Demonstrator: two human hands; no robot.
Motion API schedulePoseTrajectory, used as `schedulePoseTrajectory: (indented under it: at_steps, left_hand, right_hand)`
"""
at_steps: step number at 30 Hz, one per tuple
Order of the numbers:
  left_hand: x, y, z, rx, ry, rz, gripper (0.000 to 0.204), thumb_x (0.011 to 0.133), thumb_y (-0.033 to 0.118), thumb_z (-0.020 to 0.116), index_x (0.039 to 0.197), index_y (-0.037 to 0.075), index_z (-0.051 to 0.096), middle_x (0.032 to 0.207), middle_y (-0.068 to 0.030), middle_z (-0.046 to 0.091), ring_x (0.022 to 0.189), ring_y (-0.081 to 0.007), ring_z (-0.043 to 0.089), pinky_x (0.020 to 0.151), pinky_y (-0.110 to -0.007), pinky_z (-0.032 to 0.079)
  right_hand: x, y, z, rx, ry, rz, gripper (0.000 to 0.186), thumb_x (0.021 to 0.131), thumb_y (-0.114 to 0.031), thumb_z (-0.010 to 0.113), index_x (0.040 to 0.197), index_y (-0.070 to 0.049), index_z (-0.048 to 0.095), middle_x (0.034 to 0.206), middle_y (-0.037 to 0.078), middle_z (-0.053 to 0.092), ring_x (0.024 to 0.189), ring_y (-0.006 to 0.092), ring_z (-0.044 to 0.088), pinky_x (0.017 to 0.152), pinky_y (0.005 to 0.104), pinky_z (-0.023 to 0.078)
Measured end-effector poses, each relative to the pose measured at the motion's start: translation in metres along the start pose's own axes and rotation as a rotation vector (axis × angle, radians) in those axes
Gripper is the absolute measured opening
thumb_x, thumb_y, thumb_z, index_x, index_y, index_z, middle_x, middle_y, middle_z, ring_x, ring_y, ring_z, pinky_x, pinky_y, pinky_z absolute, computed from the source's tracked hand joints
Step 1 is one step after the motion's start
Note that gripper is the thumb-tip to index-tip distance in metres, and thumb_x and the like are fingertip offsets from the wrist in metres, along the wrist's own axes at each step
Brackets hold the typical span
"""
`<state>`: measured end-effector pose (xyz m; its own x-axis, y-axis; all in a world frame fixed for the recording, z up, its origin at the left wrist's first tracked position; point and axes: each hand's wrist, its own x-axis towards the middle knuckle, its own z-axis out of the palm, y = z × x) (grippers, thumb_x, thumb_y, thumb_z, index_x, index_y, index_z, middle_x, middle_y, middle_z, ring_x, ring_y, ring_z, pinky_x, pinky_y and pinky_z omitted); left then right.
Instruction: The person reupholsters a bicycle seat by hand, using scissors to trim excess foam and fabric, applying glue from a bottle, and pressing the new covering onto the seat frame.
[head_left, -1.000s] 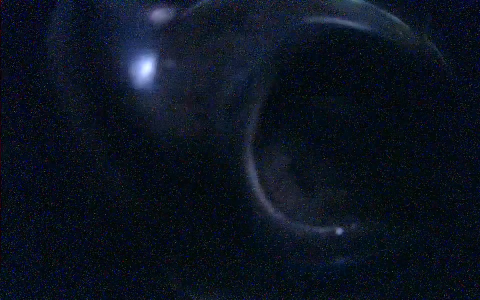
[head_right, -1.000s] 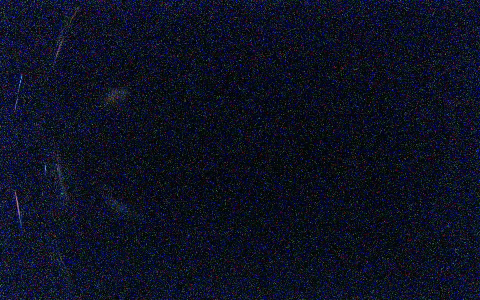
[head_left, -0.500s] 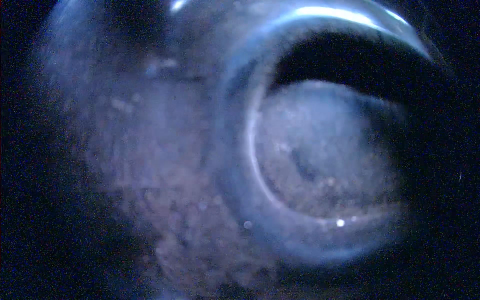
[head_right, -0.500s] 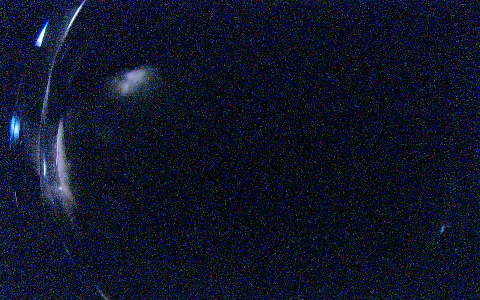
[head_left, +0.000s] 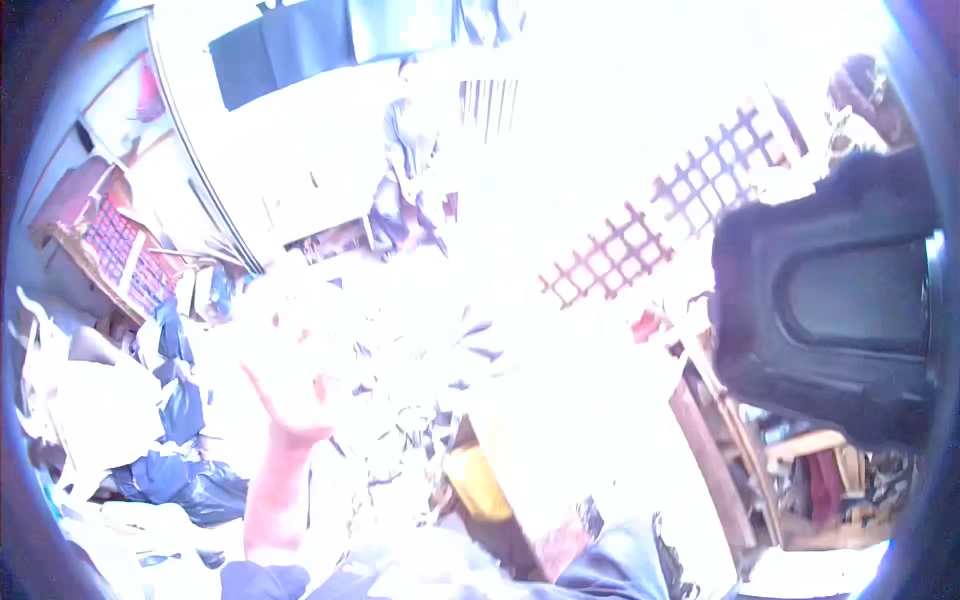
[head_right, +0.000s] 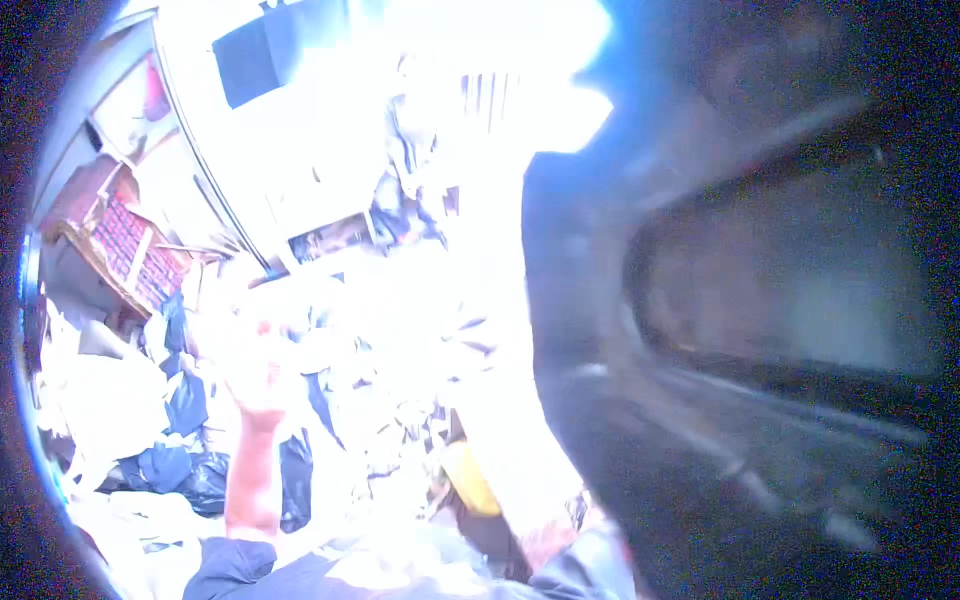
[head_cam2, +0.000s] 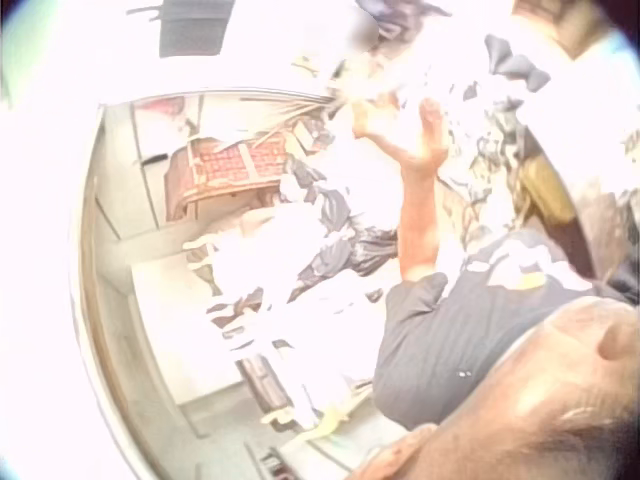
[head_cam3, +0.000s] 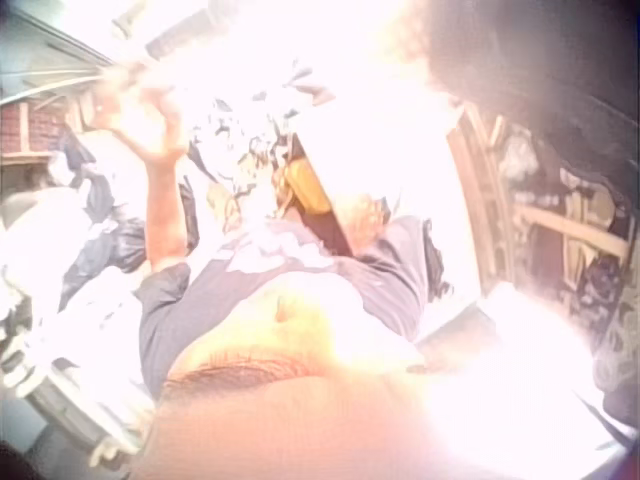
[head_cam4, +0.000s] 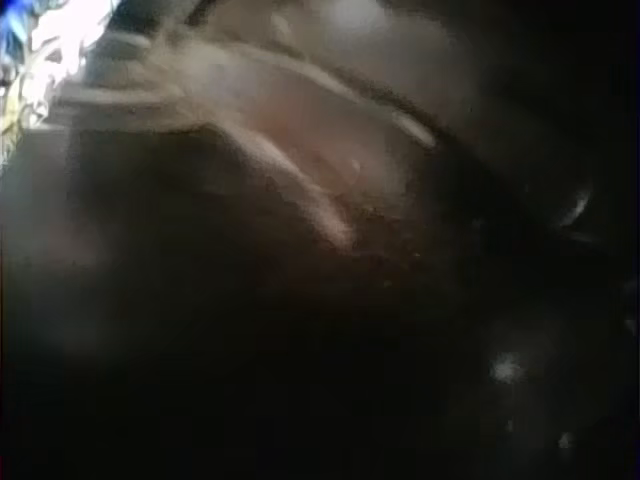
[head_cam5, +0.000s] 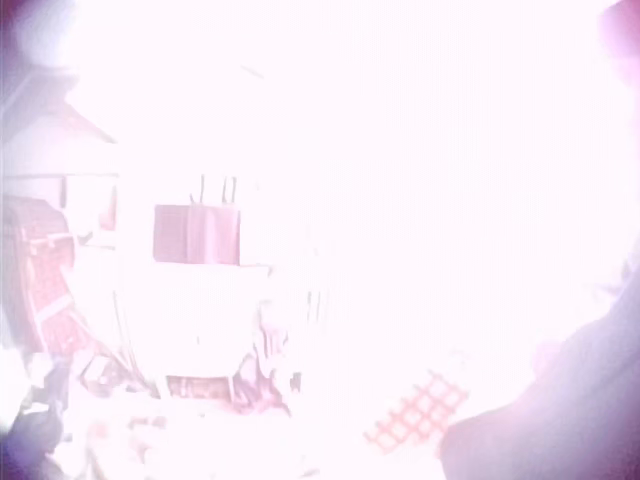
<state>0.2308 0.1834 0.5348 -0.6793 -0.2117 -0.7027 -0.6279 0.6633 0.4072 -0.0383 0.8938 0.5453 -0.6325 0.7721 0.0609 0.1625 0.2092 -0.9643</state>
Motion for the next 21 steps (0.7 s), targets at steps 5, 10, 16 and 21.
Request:
schedulePoseTrajectory:
  at_steps: [5,10,16,21]
  left_hand:
    - [0.028,-0.021,-0.030,0.065,-0.016,-0.096,0.077,0.086,0.045,0.079,0.144,0.004,0.048,0.121,-0.0158,0.067,0.105,-0.0233,0.068,0.082,-0.037,0.056]
    - [0.010,-0.046,0.017,0.180,-0.206,0.402,0.076,0.086,0.045,0.079,0.144,0.005,0.049,0.119,-0.0156,0.069,0.105,-0.0228,0.068,0.082,-0.037,0.057]
    - [0.052,0.272,0.078,-0.632,-0.419,0.287,0.092,0.098,0.041,0.066,0.163,0.025,0.003,0.167,-0.0197,0.012,0.141,-0.0385,0.041,0.092,-0.057,0.055]
    - [0.051,0.357,0.173,-0.384,-0.322,0.213,0.092,0.091,0.042,0.074,0.157,0.013,0.018,0.151,-0.0240,0.031,0.119,-0.0342,0.058,0.075,-0.042,0.061]
  right_hand:
    - [0.051,0.014,0.063,0.169,0.006,0.023,0.110,0.064,-0.010,0.088,0.154,0.006,0.027,0.129,0.021,0.060,0.111,0.0276,0.063,0.102,0.0380,0.049]
    - [0.089,0.049,0.063,0.281,0.017,-0.077,0.111,0.063,-0.009,0.087,0.154,0.006,0.026,0.129,0.021,0.059,0.111,0.0278,0.063,0.102,0.0382,0.049]
    - [0.003,-0.012,0.071,-0.223,0.282,-0.076,0.099,0.075,-0.012,0.080,0.156,0.001,0.026,0.141,0.027,0.047,0.130,0.0371,0.047,0.110,0.0450,0.040]
    - [-0.151,-0.022,0.016,-0.314,-0.069,-0.033,0.070,0.092,-0.015,0.070,0.151,0.005,0.037,0.143,0.027,0.046,0.131,0.0408,0.048,0.111,0.0443,0.040]
